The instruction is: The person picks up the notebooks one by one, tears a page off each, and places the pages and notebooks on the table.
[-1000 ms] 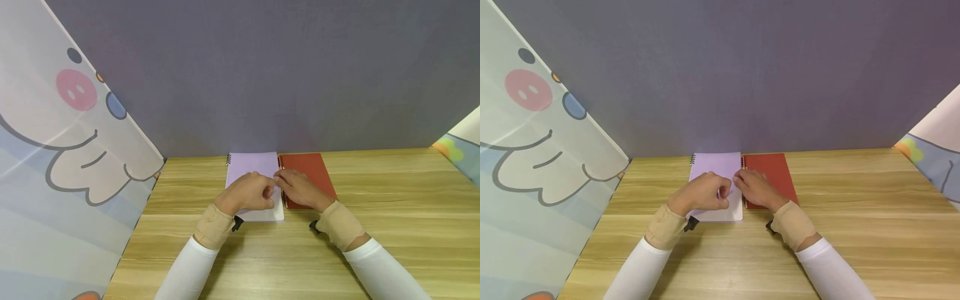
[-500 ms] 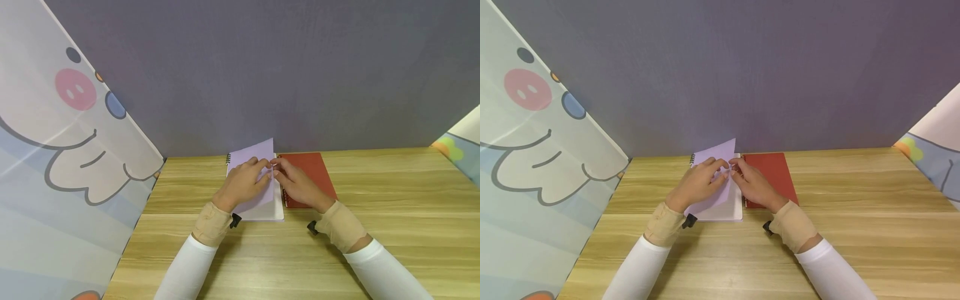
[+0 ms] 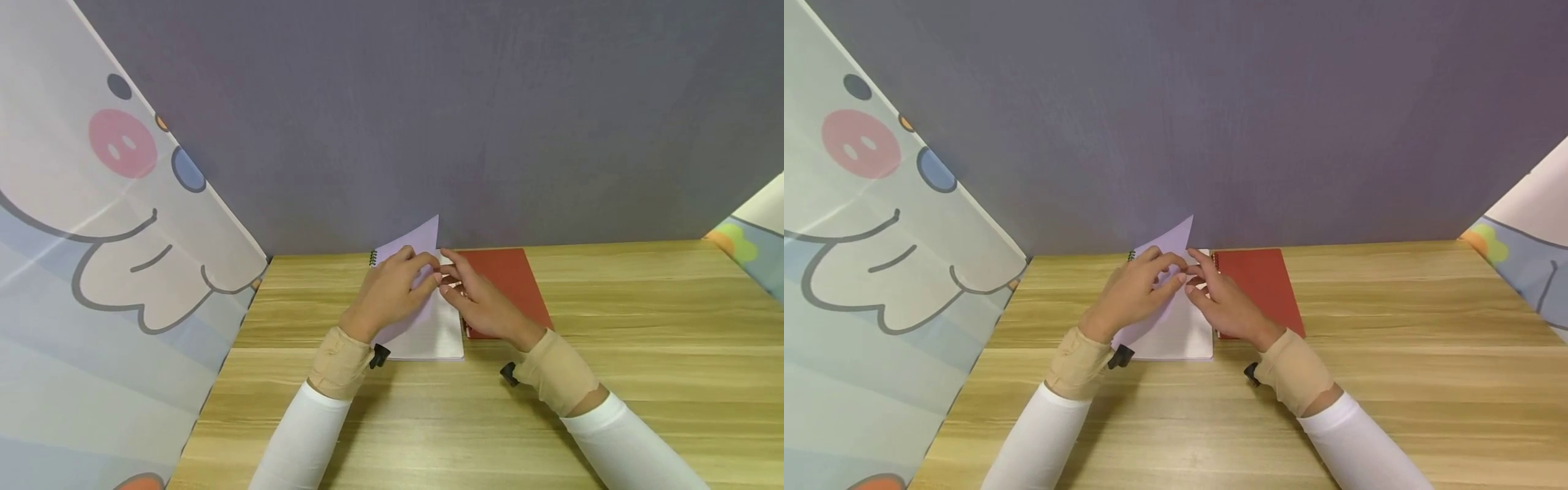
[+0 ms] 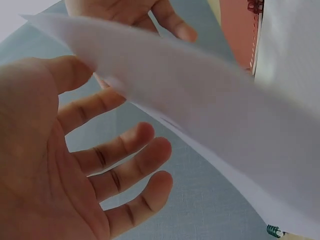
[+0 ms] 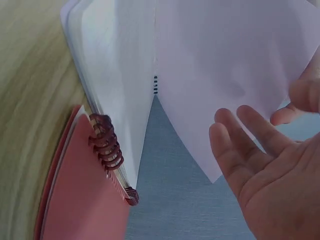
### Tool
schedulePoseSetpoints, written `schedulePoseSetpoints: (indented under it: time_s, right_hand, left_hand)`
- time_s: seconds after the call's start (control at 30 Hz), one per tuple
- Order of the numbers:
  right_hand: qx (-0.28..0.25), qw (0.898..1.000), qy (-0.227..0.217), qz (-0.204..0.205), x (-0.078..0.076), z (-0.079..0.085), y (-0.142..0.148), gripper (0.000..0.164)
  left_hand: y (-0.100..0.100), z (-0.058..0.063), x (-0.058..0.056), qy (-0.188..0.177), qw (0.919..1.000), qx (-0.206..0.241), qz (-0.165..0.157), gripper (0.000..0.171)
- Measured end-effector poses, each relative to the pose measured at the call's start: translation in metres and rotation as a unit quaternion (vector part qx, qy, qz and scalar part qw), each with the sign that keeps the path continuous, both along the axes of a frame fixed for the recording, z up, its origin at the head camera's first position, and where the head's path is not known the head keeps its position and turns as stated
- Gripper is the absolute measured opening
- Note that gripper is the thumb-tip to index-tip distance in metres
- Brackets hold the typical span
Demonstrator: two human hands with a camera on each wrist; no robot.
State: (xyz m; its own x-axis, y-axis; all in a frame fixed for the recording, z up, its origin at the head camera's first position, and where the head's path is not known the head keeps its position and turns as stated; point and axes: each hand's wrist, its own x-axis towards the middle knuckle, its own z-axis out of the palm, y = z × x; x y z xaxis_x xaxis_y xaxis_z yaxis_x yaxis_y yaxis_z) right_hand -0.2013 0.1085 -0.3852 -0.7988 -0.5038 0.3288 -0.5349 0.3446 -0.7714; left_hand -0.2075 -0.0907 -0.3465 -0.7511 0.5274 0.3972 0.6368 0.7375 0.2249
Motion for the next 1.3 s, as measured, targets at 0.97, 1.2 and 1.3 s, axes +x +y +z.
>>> schedulePoseSetpoints:
  time_s: [0.97,1.2,1.3]
  right_hand:
    - [0.344,0.928,0.118,0.082,0.011,-0.025,-0.005,0.061]
    - [0.352,0.928,0.089,0.081,0.012,-0.023,-0.005,0.061]
    - [0.359,0.926,0.087,0.078,0.012,-0.021,-0.005,0.063]
  left_hand:
    - [-0.030,0.021,-0.006,0.036,0.9937,0.101,0.033,0.030]
    - [-0.045,0.028,-0.007,0.055,0.9900,0.116,0.059,0.029]
    - [-0.052,0.031,-0.007,0.059,0.9881,0.124,0.069,0.028]
